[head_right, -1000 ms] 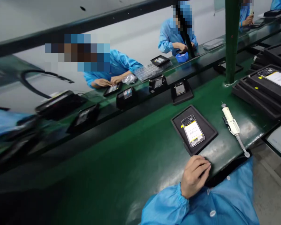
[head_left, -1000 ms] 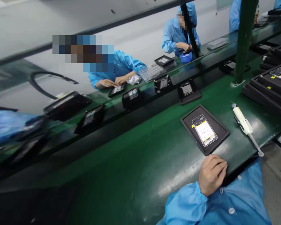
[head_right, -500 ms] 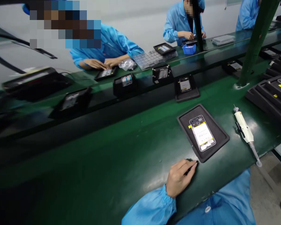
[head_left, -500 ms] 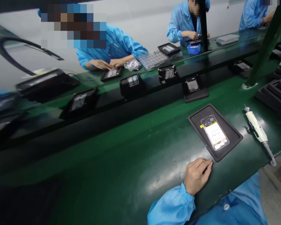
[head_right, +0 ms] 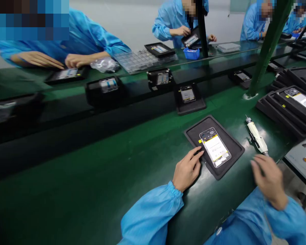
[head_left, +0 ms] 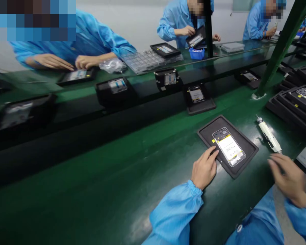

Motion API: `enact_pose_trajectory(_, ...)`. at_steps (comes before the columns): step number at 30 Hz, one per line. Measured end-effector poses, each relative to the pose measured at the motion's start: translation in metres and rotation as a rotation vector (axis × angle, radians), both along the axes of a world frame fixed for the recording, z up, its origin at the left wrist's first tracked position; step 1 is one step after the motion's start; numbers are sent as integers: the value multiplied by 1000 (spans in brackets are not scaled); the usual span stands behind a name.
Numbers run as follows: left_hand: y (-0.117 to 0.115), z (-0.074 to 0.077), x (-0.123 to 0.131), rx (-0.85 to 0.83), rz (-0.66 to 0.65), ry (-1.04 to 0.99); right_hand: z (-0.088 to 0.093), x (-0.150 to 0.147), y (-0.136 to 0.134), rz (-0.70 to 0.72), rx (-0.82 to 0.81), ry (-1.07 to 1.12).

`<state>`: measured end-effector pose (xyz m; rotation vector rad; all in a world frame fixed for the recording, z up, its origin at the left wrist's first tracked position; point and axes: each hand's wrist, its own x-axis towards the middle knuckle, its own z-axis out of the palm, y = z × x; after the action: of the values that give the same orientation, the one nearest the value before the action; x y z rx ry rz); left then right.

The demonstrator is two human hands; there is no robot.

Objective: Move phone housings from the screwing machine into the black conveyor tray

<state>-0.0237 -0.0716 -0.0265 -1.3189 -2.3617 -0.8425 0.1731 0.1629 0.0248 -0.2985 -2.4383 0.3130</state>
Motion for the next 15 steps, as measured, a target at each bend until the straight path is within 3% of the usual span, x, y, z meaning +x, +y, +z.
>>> enact_pose_trajectory(3, 1, -6, -2, 21, -4, -8, -9, -76, -48, 87, 95, -228)
enact_pose_trajectory(5, 0, -7, -1, 31, 1, -23, -8, -105, -69, 77, 142, -454)
enact_pose_trajectory(8, -1, -7, 0, 13, 18, -53, -2, -119, -81, 80, 193, -663)
enact_pose_trajectory(15, 1, -4, 0, -91, 39, -149, 13, -136, -97, 29, 278, -878)
